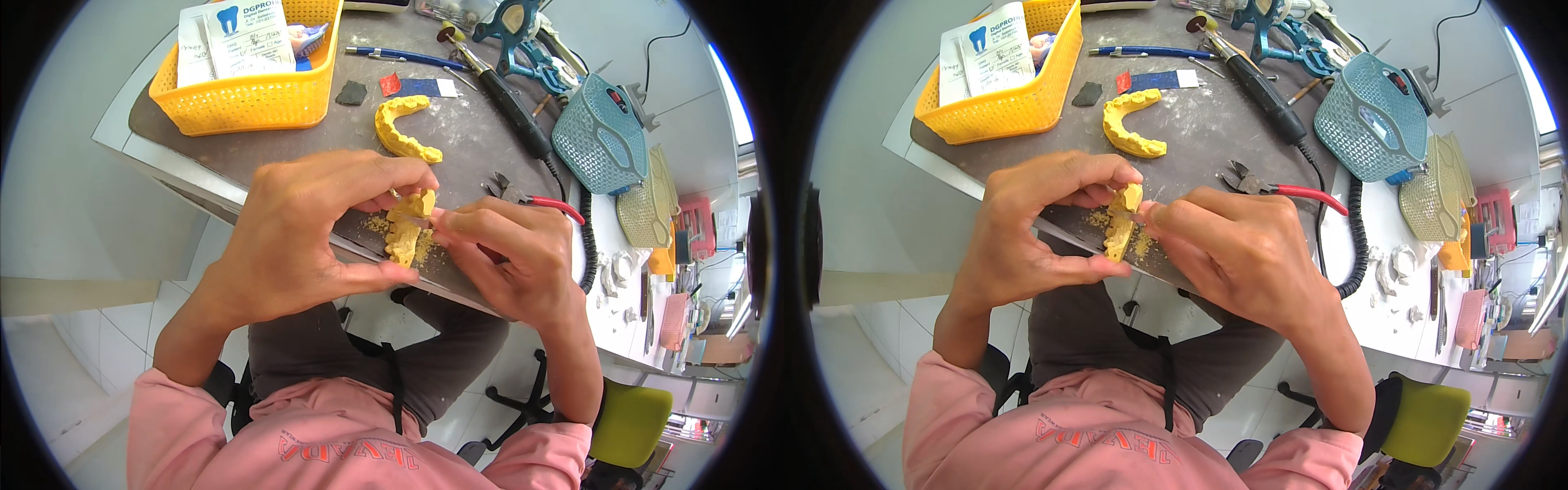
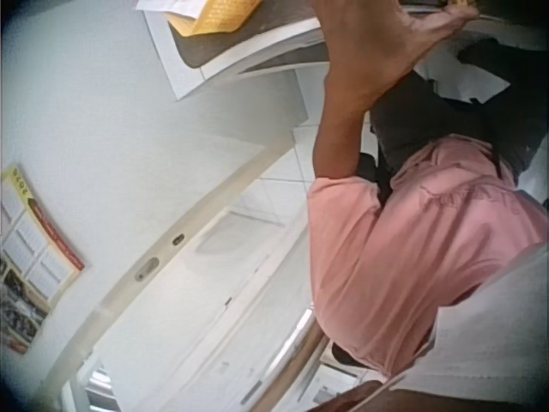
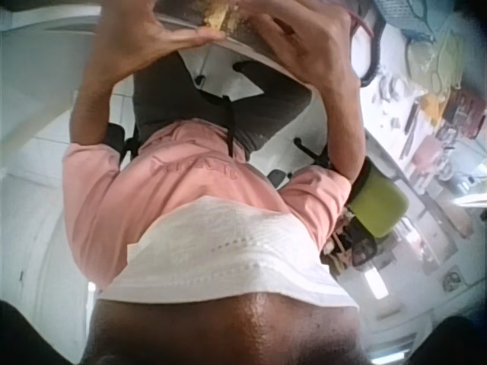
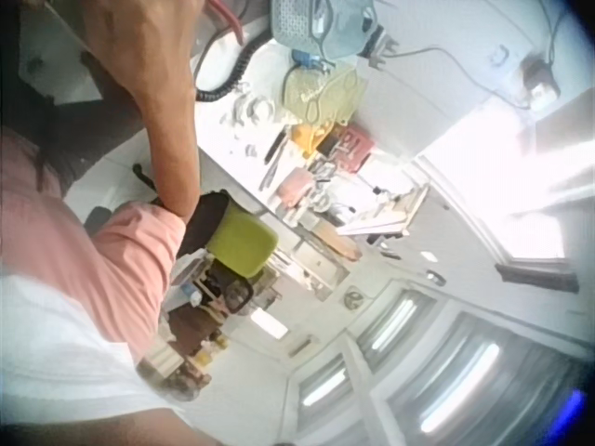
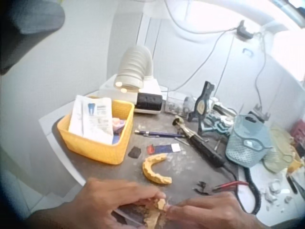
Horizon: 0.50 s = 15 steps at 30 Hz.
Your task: The person scrapes away material from a yellow dental impression model using a small tool and then cleans the model with a brush.
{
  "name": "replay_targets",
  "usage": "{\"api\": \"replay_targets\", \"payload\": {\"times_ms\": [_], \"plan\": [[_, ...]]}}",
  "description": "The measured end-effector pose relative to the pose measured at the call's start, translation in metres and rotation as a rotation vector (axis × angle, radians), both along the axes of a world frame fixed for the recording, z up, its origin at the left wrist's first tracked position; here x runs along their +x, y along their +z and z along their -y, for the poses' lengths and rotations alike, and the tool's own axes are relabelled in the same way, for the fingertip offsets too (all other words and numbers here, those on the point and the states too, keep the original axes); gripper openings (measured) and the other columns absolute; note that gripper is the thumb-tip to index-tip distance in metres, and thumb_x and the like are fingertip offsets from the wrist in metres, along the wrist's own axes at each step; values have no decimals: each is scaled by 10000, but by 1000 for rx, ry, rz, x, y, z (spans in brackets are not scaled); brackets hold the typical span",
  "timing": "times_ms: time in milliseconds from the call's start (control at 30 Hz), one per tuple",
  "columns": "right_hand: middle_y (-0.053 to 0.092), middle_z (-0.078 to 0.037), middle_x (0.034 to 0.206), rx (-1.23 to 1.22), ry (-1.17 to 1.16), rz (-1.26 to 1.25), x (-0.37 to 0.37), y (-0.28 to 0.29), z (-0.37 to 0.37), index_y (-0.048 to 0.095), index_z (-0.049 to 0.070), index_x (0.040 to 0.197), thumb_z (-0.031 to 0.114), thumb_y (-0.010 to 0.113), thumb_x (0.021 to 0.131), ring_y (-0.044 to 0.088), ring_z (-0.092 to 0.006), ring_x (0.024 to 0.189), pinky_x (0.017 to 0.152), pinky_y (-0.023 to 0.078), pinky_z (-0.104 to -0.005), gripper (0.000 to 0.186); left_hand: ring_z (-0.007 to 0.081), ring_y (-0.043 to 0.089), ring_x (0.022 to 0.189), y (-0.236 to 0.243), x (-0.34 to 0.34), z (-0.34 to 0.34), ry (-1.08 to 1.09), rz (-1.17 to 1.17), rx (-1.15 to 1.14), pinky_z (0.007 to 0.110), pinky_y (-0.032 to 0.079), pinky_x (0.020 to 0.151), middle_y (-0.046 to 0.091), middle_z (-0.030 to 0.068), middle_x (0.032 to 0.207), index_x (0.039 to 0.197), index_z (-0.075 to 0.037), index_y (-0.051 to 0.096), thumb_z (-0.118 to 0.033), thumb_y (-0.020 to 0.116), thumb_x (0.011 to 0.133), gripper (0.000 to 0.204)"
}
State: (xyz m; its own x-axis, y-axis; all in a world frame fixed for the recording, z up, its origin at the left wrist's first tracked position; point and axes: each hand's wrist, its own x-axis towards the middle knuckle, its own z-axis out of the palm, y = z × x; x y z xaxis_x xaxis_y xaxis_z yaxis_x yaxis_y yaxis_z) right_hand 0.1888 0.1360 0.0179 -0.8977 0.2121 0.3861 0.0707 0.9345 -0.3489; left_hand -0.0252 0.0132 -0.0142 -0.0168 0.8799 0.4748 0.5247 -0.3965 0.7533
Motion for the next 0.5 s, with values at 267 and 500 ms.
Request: {"api": "replay_targets", "payload": {"times_ms": [267, 500], "plan": [[676, -59, 811, -84, -51, -32, -3, -8, 4, 769, 108, 1072, 50, 775, 828, 646, -236, 583, 514, 491, -356, 251, 223, 748, 938, -2, -2, 1, -13, 44, 17, 330, 629, 879, 732, 92, 1155, 1251, -34, 658, -151, 938, 687, 641], [693, -20, 918, 292, -103, -152, -6, -11, 12, 770, 102, 1082, 40, 785, 747, 661, -134, 605, 478, 495, -273, 341, 183, 741, 997, -4, 0, 3, 32, 111, -37, 333, 616, 926, 729, 72, 1135, 1230, -12, 646, -156, 988, 636, 700]]}}
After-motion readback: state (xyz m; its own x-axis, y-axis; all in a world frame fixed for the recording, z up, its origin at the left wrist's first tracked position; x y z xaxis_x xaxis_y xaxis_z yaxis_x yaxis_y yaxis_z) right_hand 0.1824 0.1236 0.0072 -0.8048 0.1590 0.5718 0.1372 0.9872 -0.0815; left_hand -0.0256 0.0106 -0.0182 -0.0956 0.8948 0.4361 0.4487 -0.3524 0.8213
